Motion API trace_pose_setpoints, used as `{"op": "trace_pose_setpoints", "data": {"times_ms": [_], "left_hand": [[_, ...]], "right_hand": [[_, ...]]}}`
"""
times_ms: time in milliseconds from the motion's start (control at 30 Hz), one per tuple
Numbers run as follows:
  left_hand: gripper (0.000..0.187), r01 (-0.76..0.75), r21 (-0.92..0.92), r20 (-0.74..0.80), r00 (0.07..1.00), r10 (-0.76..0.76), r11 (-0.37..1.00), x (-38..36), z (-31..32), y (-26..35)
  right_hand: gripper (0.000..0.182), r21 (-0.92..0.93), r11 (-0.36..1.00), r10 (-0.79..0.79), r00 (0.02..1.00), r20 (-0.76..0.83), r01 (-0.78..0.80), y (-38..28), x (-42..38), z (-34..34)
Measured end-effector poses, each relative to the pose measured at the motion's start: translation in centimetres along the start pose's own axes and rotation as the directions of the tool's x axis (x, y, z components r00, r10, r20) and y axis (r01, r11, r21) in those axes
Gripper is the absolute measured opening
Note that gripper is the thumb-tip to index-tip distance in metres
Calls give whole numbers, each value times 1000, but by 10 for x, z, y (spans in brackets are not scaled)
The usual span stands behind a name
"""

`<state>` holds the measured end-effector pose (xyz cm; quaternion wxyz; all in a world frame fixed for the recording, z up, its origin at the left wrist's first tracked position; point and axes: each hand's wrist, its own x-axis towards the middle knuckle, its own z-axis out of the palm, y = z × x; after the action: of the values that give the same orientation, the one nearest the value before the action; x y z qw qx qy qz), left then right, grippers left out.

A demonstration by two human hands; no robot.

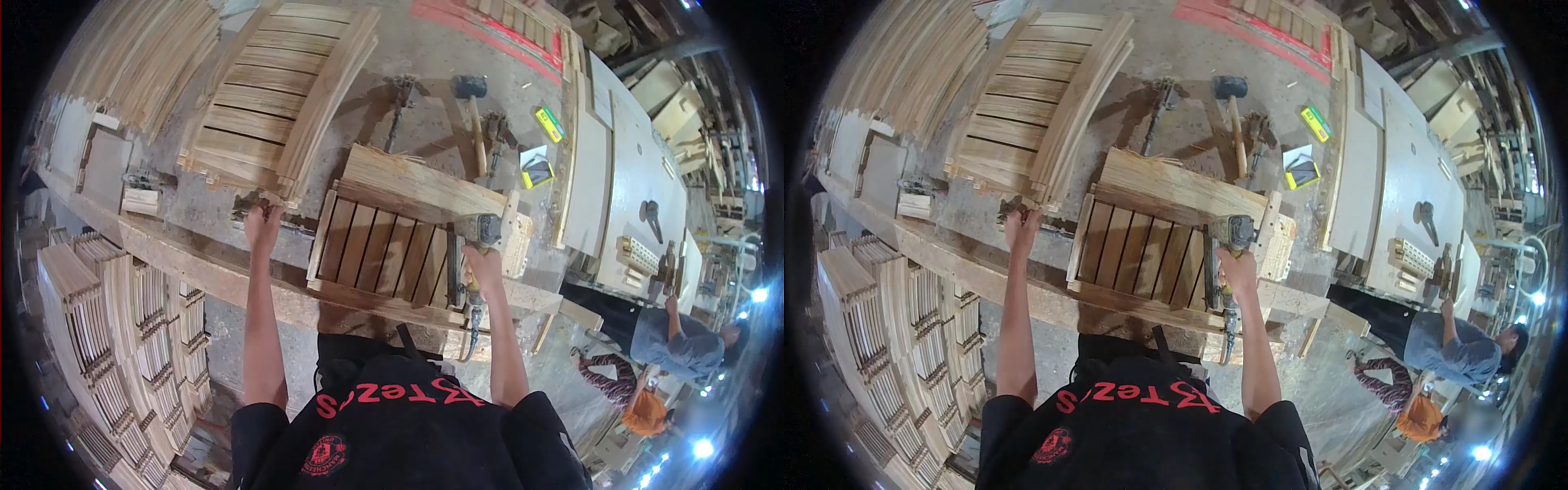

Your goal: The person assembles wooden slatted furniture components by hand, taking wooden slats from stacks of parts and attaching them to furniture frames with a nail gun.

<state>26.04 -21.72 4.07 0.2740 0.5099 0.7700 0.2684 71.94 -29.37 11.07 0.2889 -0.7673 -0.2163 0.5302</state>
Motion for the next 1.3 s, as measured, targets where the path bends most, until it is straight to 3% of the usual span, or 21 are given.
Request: {"op": "trace_pose_setpoints", "data": {"times_ms": [200, 300, 400, 600, 700, 800, 900, 1033, 1100, 1133, 1233, 1300], "left_hand": [[30, 23, 7, -12, 1000, -23, 1000, -3, -3, 9], [31, -57, 115, -31, 998, 60, 992, 0, 2, -6], [29, -44, 80, -5, 999, 45, 996, -7, -10, 21], [25, -15, 4, -52, 999, 15, 1000, -7, -12, 20], [25, 30, -27, -73, 997, -32, 999, -11, -12, 23], [24, 9, 40, -85, 996, -6, 999, -9, -11, 23], [22, 32, 17, -71, 997, -31, 999, -12, -14, 24], [21, 22, -15, -119, 993, -24, 1000, -11, -10, 21], [22, 5, -24, -141, 990, -9, 1000, -8, -6, 16], [26, 8, -67, -105, 994, -15, 998, -7, -5, 13], [27, 59, 50, 24, 998, -60, 997, -5, -6, 12], [29, 12, 71, 23, 1000, -14, 997, -4, -9, 13]], "right_hand": [[15, -122, 990, -75, 997, -13, 73, -7, -5, 18], [16, -26, 996, -78, 993, 84, 81, -22, -10, 41], [17, -36, 993, -102, 982, 158, 109, -24, 1, 76], [15, -376, 886, -189, 952, 241, 272, -37, 10, 116], [16, -383, 849, -261, 920, 294, 364, -42, 9, 121], [16, -387, 873, -186, 937, 297, 296, -50, 14, 141], [16, -276, 897, -226, 896, 382, 344, -68, 7, 171], [17, -437, 800, -212, 875, 435, 410, -69, 21, 193], [18, -400, 836, -186, 879, 440, 377, -75, 13, 189], [19, -385, 853, -169, 883, 438, 353, -74, 6, 184], [20, -351, 849, -221, 869, 442, 394, -46, -11, 162], [22, -611, 672, -120, 875, 469, 419, -34, -36, 148]]}}
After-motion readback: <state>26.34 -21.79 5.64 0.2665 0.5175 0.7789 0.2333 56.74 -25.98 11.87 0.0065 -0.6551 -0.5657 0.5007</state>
